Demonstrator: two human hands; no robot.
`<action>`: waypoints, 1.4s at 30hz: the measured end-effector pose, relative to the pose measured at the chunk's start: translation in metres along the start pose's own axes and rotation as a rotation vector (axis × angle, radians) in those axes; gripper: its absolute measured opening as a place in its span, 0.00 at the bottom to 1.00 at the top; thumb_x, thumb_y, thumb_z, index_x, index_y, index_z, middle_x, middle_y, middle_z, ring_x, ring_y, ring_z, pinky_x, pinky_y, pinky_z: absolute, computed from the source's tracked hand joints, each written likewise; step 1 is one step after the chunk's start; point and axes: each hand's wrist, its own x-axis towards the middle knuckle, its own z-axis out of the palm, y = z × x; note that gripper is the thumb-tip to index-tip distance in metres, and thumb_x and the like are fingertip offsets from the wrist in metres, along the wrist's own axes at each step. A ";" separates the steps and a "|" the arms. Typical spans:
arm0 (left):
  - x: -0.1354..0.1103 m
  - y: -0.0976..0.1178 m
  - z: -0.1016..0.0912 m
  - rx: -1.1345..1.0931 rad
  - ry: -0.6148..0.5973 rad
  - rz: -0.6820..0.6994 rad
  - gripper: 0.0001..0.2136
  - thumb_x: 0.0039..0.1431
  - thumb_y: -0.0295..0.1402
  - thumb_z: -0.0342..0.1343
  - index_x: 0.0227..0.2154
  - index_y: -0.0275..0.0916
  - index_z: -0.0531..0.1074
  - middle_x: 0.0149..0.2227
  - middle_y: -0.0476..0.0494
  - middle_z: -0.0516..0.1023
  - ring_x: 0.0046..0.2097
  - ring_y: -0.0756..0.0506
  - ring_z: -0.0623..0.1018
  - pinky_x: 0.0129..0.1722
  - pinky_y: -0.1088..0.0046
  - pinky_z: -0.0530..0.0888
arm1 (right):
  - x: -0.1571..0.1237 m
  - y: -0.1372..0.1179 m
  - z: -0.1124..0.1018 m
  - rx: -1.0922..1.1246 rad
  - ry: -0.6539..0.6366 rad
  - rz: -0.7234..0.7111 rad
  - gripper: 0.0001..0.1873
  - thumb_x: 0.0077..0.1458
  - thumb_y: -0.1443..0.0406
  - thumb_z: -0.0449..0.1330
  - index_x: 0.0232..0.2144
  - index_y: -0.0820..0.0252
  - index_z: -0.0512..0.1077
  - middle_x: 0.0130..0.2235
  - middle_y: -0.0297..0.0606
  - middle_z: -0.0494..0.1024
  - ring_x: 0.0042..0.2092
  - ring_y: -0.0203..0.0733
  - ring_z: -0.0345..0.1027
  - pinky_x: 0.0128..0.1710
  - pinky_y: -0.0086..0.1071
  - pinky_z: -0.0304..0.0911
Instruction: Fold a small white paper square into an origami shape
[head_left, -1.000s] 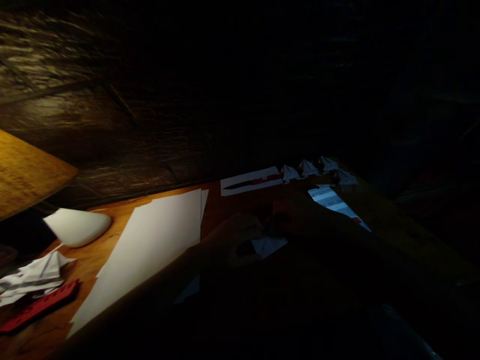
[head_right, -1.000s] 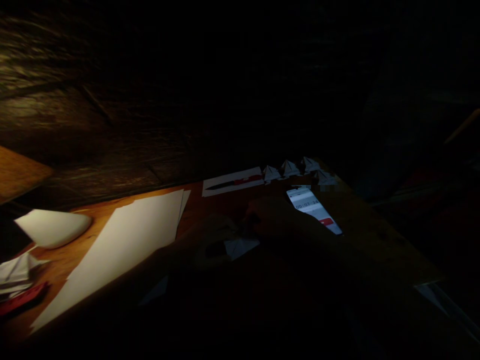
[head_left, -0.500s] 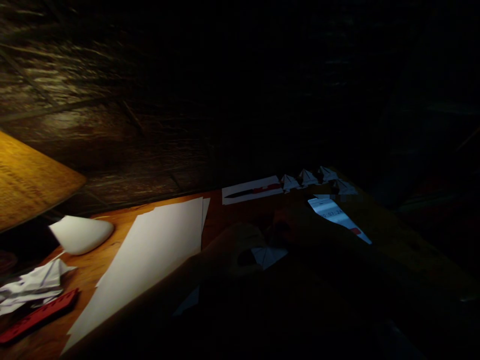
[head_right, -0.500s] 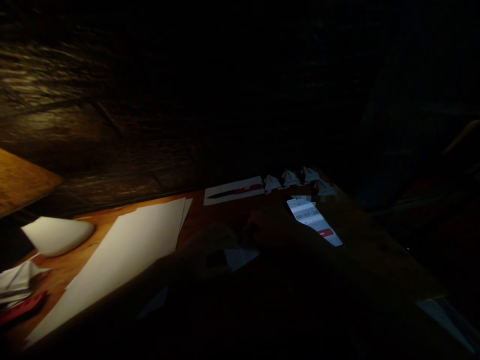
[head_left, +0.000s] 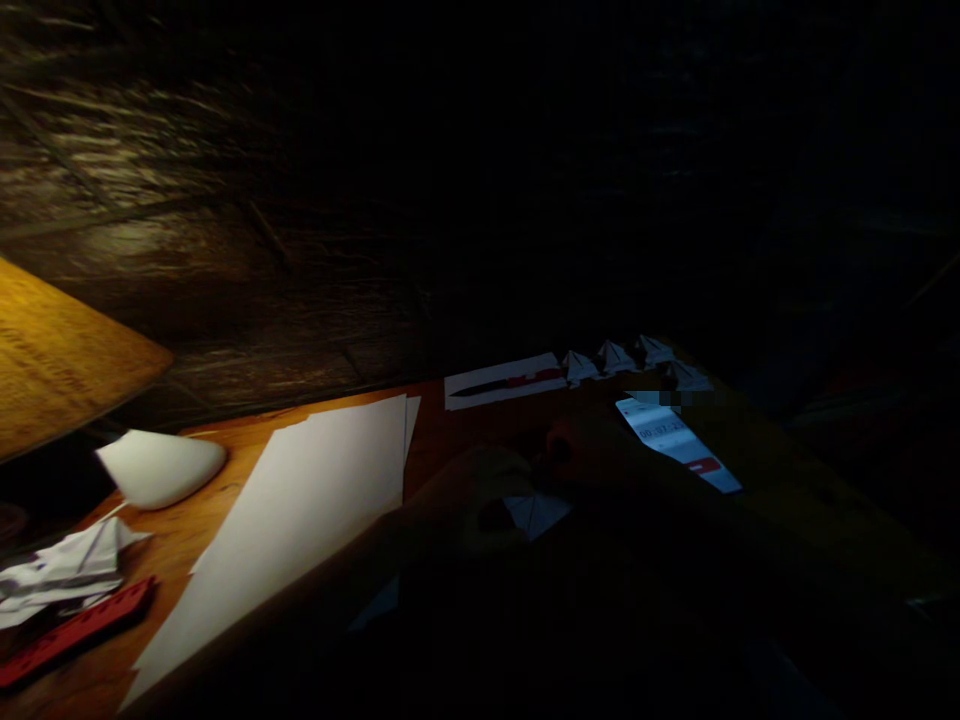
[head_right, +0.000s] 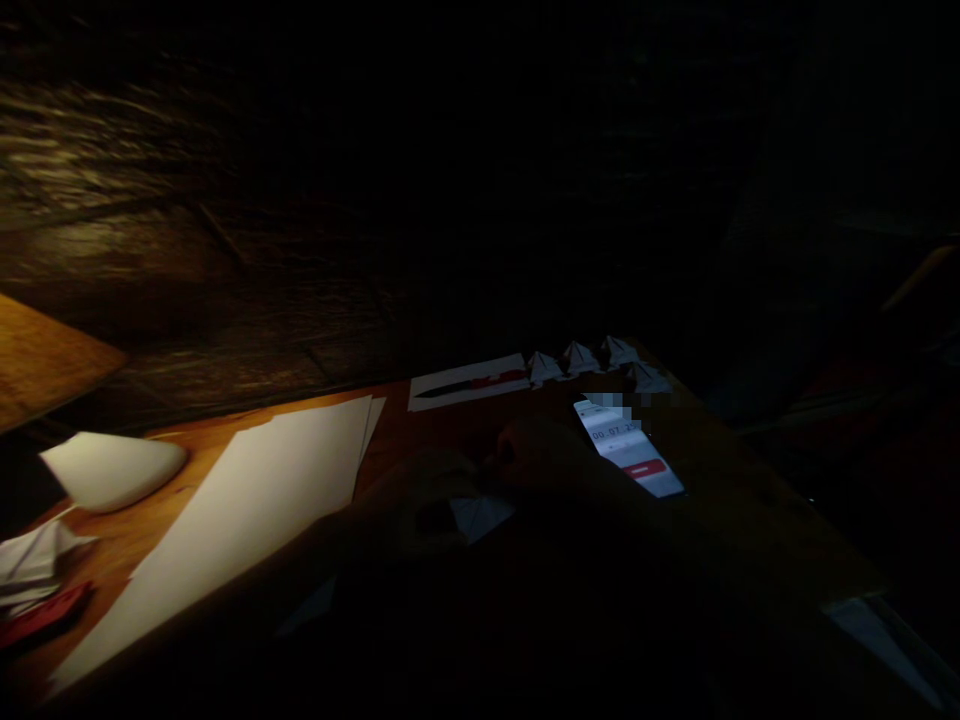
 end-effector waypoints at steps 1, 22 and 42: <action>0.000 0.000 0.000 -0.001 -0.002 0.001 0.19 0.58 0.42 0.62 0.50 0.41 0.73 0.54 0.40 0.73 0.56 0.38 0.71 0.56 0.55 0.69 | 0.000 -0.001 0.000 0.002 0.000 0.000 0.12 0.51 0.58 0.62 0.34 0.59 0.80 0.37 0.41 0.81 0.34 0.40 0.71 0.28 0.29 0.54; -0.002 -0.007 0.008 0.081 0.077 0.095 0.20 0.56 0.41 0.65 0.50 0.42 0.72 0.52 0.39 0.74 0.54 0.38 0.74 0.53 0.58 0.72 | 0.001 -0.001 0.002 0.020 0.039 0.035 0.10 0.52 0.61 0.64 0.33 0.59 0.81 0.36 0.42 0.82 0.34 0.40 0.72 0.29 0.29 0.57; 0.001 -0.002 0.006 0.011 0.026 0.005 0.18 0.56 0.43 0.63 0.48 0.43 0.74 0.51 0.42 0.74 0.54 0.38 0.72 0.55 0.55 0.70 | 0.002 0.000 0.003 0.042 0.078 -0.016 0.08 0.53 0.63 0.62 0.33 0.57 0.82 0.35 0.39 0.82 0.33 0.38 0.72 0.30 0.29 0.56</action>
